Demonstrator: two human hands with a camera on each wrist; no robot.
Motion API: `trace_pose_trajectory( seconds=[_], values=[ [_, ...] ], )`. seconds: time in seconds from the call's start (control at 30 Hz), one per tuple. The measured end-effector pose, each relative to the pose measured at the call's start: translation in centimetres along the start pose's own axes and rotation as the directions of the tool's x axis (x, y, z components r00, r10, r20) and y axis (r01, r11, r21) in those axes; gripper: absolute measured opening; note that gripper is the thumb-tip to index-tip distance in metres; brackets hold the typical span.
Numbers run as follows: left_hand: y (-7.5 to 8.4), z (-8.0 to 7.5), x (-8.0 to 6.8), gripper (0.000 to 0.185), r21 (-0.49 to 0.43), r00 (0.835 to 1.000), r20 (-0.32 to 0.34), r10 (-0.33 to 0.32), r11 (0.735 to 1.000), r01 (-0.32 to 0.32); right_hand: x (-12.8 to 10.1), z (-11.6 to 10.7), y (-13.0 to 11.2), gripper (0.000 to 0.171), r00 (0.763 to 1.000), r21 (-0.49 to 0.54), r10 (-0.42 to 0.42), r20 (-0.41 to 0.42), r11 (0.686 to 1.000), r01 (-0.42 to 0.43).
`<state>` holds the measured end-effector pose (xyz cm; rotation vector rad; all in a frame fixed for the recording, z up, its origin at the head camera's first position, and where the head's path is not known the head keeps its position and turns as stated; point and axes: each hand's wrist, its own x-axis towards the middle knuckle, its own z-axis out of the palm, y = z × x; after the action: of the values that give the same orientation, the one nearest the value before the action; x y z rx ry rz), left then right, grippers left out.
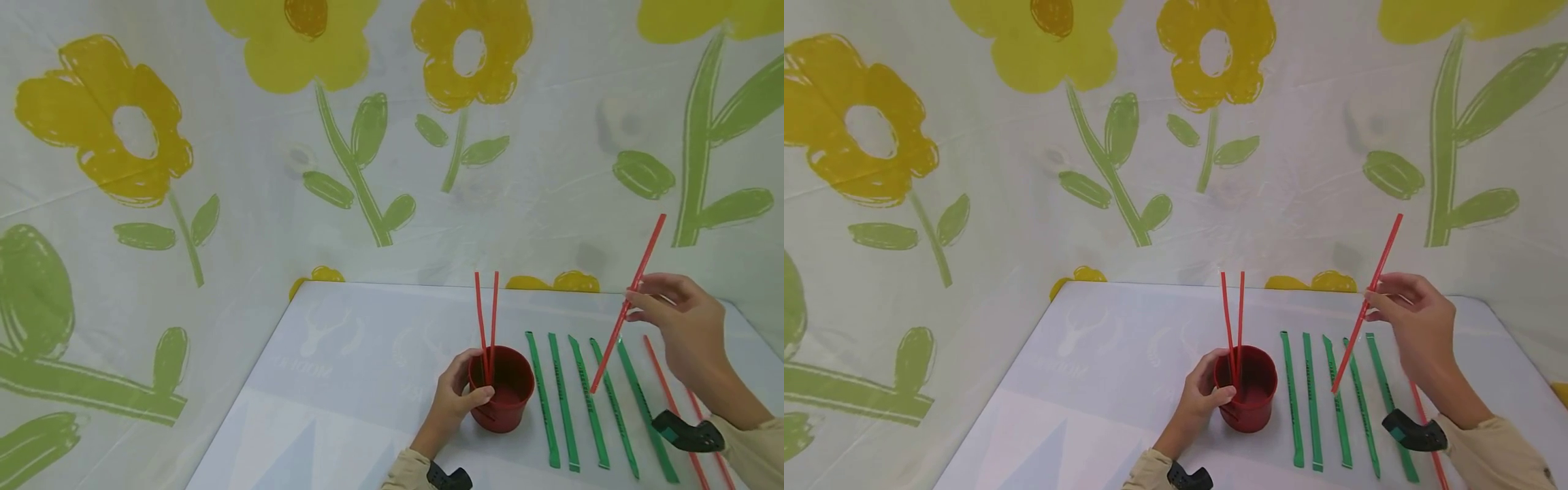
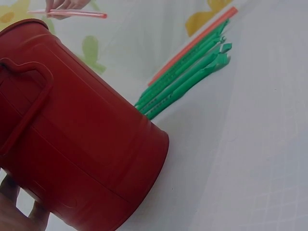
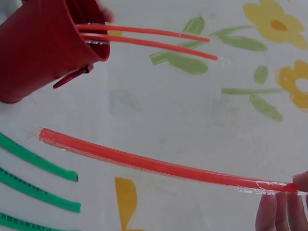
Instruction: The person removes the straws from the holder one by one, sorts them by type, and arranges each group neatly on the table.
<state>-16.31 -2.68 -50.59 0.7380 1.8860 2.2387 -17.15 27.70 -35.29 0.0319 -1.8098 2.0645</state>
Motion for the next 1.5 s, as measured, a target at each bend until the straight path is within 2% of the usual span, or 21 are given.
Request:
trace_pose_trajectory(
  seconds=[0.17, 0.4, 0.63, 0.77, 0.9, 1.13, 1.2, 1.5],
  values=[
    [0.1, 0.2, 0.0, 0.052, 0.000, 1.000, -0.010, 0.008, 1.000, -0.008, 0.0, -1.3, 0.7, 0.023, 0.999, -0.091, -0.014, -0.032, 0.996, 0.011],
    [0.1, 0.2, 0.0, 0.052, 0.013, 1.000, -0.018, 0.016, 1.000, -0.015, 0.3, -2.6, 1.1, 0.021, 0.995, -0.231, 0.037, -0.093, 0.971, -0.058],
    [0.1, 0.0, 0.0, 0.053, 0.006, 1.000, -0.016, -0.001, 1.000, 0.001, 0.7, -3.6, 1.3, 0.023, 0.995, -0.294, 0.031, -0.099, 0.954, -0.059],
    [0.0, -0.1, 0.0, 0.054, 0.007, 1.000, -0.010, -0.003, 1.000, 0.003, 0.7, -4.4, 1.6, 0.024, 0.995, -0.352, 0.032, -0.097, 0.934, -0.064],
    [0.0, -0.1, 0.0, 0.054, 0.007, 1.000, -0.004, -0.006, 1.000, 0.006, 0.7, -5.1, 1.8, 0.025, 0.993, -0.415, 0.045, -0.112, 0.905, -0.088],
    [0.0, 0.0, 0.1, 0.054, -0.001, 1.000, 0.000, -0.010, 1.000, 0.010, 0.3, -6.2, 1.9, 0.022, 0.971, -0.500, 0.130, -0.200, 0.839, -0.215],
    [0.1, 0.0, 0.0, 0.054, -0.005, 1.000, 0.000, -0.009, 1.000, 0.009, 0.3, -6.5, 1.9, 0.022, 0.968, -0.510, 0.138, -0.210, 0.829, -0.228],
    [0.2, 0.0, 0.1, 0.053, -0.019, 1.000, 0.000, 0.004, 1.000, -0.004, 0.3, -8.4, 2.5, 0.024, 0.952, -0.590, 0.183, -0.246, 0.751, -0.297]
  ],
)
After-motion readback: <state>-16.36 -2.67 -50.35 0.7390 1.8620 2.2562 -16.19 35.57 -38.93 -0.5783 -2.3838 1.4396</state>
